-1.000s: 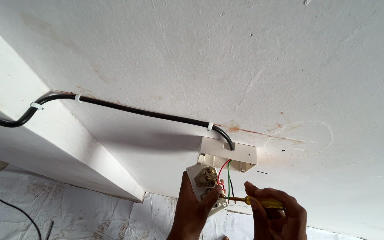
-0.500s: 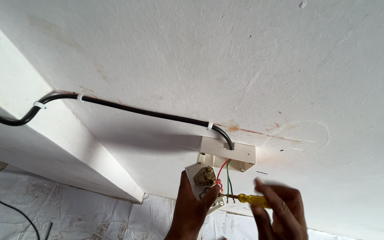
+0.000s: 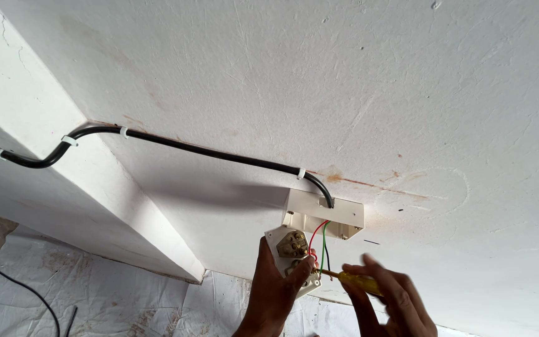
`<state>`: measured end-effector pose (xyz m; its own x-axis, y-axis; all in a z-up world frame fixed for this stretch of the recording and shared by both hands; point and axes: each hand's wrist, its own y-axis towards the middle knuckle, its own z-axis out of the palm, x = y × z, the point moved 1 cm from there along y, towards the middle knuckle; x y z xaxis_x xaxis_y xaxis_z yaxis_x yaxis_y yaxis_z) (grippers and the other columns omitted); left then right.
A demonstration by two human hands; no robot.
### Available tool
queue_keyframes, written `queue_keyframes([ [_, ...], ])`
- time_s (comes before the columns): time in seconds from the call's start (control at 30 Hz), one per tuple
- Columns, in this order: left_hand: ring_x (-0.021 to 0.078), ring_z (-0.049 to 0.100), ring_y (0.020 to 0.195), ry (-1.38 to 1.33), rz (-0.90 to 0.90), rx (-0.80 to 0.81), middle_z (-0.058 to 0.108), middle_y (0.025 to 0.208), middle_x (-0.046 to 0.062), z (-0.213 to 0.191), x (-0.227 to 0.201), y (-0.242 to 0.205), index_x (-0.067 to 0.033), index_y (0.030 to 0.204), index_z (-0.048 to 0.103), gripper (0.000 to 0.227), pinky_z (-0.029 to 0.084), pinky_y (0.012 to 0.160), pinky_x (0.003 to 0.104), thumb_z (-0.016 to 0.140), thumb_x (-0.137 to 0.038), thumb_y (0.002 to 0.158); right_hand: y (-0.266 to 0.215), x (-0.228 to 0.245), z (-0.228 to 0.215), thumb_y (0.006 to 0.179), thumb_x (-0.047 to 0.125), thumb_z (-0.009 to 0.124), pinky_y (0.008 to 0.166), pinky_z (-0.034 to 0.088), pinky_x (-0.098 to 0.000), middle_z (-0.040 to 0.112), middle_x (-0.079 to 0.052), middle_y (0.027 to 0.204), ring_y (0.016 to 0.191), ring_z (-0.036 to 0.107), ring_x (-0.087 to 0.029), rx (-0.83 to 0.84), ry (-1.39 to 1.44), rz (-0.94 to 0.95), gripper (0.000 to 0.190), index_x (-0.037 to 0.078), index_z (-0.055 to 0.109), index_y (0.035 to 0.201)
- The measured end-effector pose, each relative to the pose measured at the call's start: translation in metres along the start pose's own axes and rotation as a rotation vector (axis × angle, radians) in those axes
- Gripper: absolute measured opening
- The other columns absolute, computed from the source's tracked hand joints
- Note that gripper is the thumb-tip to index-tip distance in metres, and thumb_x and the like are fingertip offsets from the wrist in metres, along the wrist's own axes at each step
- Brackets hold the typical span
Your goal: Wiring and installing an electrical outlet faceplate onto a wall-mounted box.
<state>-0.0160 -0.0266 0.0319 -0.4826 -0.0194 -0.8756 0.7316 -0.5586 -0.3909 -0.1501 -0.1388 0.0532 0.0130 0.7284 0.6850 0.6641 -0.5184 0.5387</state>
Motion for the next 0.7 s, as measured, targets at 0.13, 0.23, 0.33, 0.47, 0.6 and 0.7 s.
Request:
queue_keyframes([
  [0.13, 0.0184, 0.07, 0.103, -0.01, 0.032, 0.009, 0.066, 0.116, 0.012, -0.001, 0.001, 0.0, -0.0102, 0.131, 0.045, 0.057, 0.064, 0.087, 0.034, 0.075, -0.016, 0.083, 0.009, 0.009, -0.003, 0.079, -0.001, 0.077, 0.092, 0.061, -0.0383, 0.069, -0.018, 0.116, 0.112, 0.074, -0.03, -0.011, -0.072, 0.068, 0.058, 0.01, 0.064, 0.134],
  [0.23, 0.0172, 0.069, 0.106, 0.059, 0.032, -0.006, 0.062, 0.119, 0.01, -0.003, 0.002, 0.0, -0.0141, 0.138, 0.043, 0.063, 0.062, 0.089, 0.032, 0.076, -0.017, 0.084, 0.007, 0.01, -0.007, 0.082, -0.004, 0.07, 0.091, 0.061, -0.0393, 0.071, -0.022, 0.117, 0.114, 0.073, -0.03, 0.006, 0.049, 0.131, 0.045, 0.002, 0.063, 0.126],
  [0.33, 0.0188, 0.069, 0.105, 0.094, 0.082, 0.023, 0.062, 0.118, 0.011, -0.008, 0.012, 0.005, -0.0101, 0.134, 0.042, 0.058, 0.064, 0.087, 0.033, 0.074, -0.021, 0.087, 0.011, 0.006, -0.015, 0.082, -0.001, 0.072, 0.086, 0.064, -0.0368, 0.082, -0.015, 0.102, 0.107, 0.08, -0.024, 0.057, 0.012, 0.321, 0.026, 0.002, 0.068, 0.108],
  [0.47, 0.0177, 0.069, 0.106, 0.13, 0.095, 0.032, 0.063, 0.118, 0.01, -0.008, 0.012, 0.005, -0.0104, 0.135, 0.041, 0.059, 0.064, 0.089, 0.032, 0.075, -0.021, 0.087, 0.021, 0.001, -0.028, 0.077, 0.002, 0.076, 0.084, 0.065, -0.036, 0.084, -0.012, 0.099, 0.106, 0.081, -0.022, 0.188, -0.026, 0.329, 0.019, 0.003, 0.07, 0.095],
  [0.6, 0.0177, 0.069, 0.105, 0.098, 0.093, 0.02, 0.062, 0.117, 0.01, -0.008, 0.013, 0.008, -0.0111, 0.137, 0.039, 0.064, 0.065, 0.087, 0.032, 0.076, -0.019, 0.085, 0.027, 0.005, -0.028, 0.075, 0.004, 0.077, 0.083, 0.064, -0.0354, 0.085, -0.009, 0.103, 0.107, 0.079, -0.021, 0.273, -0.079, 0.288, 0.022, 0.008, 0.069, 0.095],
  [0.7, 0.018, 0.069, 0.103, 0.06, 0.115, 0.021, 0.062, 0.116, 0.011, -0.009, 0.019, 0.009, -0.01, 0.137, 0.04, 0.064, 0.065, 0.086, 0.033, 0.076, -0.018, 0.085, 0.026, 0.006, -0.026, 0.076, 0.003, 0.075, 0.084, 0.064, -0.0359, 0.084, -0.009, 0.101, 0.107, 0.079, -0.021, 0.262, -0.06, 0.325, 0.022, 0.009, 0.069, 0.096],
])
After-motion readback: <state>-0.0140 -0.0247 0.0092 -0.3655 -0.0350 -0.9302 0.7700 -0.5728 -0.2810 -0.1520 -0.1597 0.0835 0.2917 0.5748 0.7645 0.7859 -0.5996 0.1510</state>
